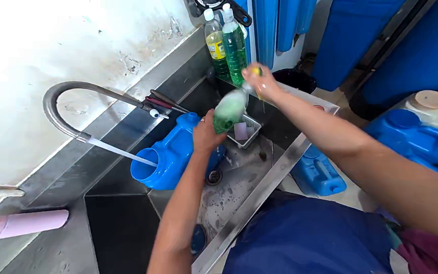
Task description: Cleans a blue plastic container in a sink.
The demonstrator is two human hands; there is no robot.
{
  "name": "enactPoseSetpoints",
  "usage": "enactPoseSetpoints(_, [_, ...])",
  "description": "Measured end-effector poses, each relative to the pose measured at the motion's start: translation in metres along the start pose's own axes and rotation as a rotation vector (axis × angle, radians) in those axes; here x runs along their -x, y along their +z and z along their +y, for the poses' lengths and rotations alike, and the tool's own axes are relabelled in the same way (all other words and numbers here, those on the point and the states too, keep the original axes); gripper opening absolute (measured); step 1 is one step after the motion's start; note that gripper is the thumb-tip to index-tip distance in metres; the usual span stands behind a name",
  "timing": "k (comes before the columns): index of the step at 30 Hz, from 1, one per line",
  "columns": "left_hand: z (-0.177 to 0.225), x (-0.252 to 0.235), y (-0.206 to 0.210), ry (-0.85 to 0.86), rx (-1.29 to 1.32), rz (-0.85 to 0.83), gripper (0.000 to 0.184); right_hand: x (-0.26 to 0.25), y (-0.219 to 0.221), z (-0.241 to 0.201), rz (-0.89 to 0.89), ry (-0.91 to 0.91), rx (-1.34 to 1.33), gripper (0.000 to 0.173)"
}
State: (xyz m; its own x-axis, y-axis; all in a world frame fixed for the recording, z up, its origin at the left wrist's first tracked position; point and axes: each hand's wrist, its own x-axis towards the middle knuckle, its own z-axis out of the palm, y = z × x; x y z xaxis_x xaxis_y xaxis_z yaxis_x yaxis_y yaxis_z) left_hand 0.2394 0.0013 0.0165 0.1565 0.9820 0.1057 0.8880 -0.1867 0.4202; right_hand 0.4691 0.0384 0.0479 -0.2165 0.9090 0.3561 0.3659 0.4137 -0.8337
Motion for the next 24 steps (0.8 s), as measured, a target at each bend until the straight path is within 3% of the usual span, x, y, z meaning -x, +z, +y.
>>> enactPoseSetpoints(1, [-0.007, 0.000, -0.010, 0.020, -0.161, -0.084, 0.081, 0.002, 0.018, 0.059, 0.001, 0.121, -0.341, 0.034])
enactPoseSetpoints(2, [-0.012, -0.001, -0.017, 0.036, -0.302, -0.162, 0.077, 0.005, 0.036, 0.093, 0.006, 0.397, -0.524, 0.037])
enactPoseSetpoints(4, [-0.024, -0.003, -0.029, 0.090, -0.523, -0.235, 0.074, 0.007, 0.060, 0.135, -0.040, 0.808, -0.687, 0.045])
enactPoseSetpoints(6, [-0.030, -0.004, -0.045, 0.099, -0.672, -0.276, 0.074, 0.004, 0.072, 0.156, -0.134, 0.966, -0.789, 0.049])
enactPoseSetpoints(10, [-0.026, -0.007, -0.077, 0.099, -0.745, -0.241, 0.067, -0.009, 0.075, 0.157, -0.314, 0.968, -0.902, 0.054])
enactPoseSetpoints(18, [-0.010, -0.028, -0.092, 0.252, -0.880, -0.208, 0.055, -0.018, 0.066, 0.171, -0.379, 0.872, -1.196, 0.068])
enactPoseSetpoints(21, [-0.014, -0.038, -0.084, 0.274, -0.850, -0.165, 0.050, -0.019, 0.059, 0.176, -0.392, 0.787, -1.269, 0.055])
enactPoseSetpoints(24, [-0.002, -0.056, -0.068, 0.032, -0.552, -0.171, 0.057, -0.016, 0.054, 0.162, -0.356, 0.831, -1.182, 0.035])
